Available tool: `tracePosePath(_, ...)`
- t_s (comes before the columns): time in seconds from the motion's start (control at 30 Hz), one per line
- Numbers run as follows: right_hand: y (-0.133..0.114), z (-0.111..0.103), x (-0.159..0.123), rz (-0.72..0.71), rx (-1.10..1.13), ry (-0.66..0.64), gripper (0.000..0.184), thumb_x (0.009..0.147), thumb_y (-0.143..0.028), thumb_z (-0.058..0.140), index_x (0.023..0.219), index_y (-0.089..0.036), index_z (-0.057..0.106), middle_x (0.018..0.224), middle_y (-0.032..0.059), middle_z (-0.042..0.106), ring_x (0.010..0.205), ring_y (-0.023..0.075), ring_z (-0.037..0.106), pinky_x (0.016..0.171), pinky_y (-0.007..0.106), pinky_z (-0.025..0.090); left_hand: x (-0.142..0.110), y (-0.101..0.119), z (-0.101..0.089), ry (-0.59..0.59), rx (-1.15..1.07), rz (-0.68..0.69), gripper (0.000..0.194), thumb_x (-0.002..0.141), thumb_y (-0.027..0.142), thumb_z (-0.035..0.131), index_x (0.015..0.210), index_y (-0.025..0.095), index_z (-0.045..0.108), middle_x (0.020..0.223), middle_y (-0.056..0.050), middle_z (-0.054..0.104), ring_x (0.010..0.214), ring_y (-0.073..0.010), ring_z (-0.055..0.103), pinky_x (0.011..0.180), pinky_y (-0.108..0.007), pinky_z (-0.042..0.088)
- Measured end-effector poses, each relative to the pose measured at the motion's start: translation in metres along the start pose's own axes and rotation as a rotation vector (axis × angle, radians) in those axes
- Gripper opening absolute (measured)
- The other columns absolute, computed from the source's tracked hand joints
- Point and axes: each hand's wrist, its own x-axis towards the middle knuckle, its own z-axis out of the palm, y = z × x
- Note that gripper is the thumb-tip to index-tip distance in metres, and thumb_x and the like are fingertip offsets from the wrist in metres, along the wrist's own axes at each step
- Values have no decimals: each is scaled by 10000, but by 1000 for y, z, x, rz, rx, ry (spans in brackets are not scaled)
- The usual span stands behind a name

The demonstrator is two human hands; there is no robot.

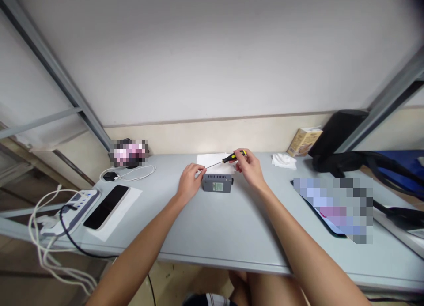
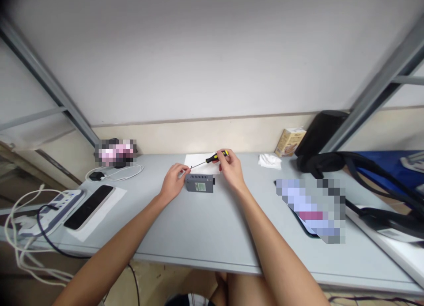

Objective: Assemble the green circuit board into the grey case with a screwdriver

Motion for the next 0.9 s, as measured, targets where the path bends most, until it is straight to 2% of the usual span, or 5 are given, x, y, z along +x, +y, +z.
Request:
tracePosePath(0.33, -2, -1, -1, -10, -2, -7, 500, 793, -668, 730, 973, -206, 667, 705, 24, 727, 530, 118, 495, 534, 263, 396, 0, 3, -2, 30, -5, -10, 129, 1034, 275, 607, 967, 214, 699, 994, -50, 719, 981, -223, 648, 896, -355, 498)
tracePosePath(0.9, -5, -1, -2, -3, 11, -11, 508, 771, -663, 750, 943, -189, 697, 679, 22, 712, 525, 114, 477, 519, 264, 389, -1, 3, 0, 14, -44, -36, 98, 1020, 252, 626, 971, 212, 700, 983, -49, 697, 946, -214, 628, 864, -326, 477)
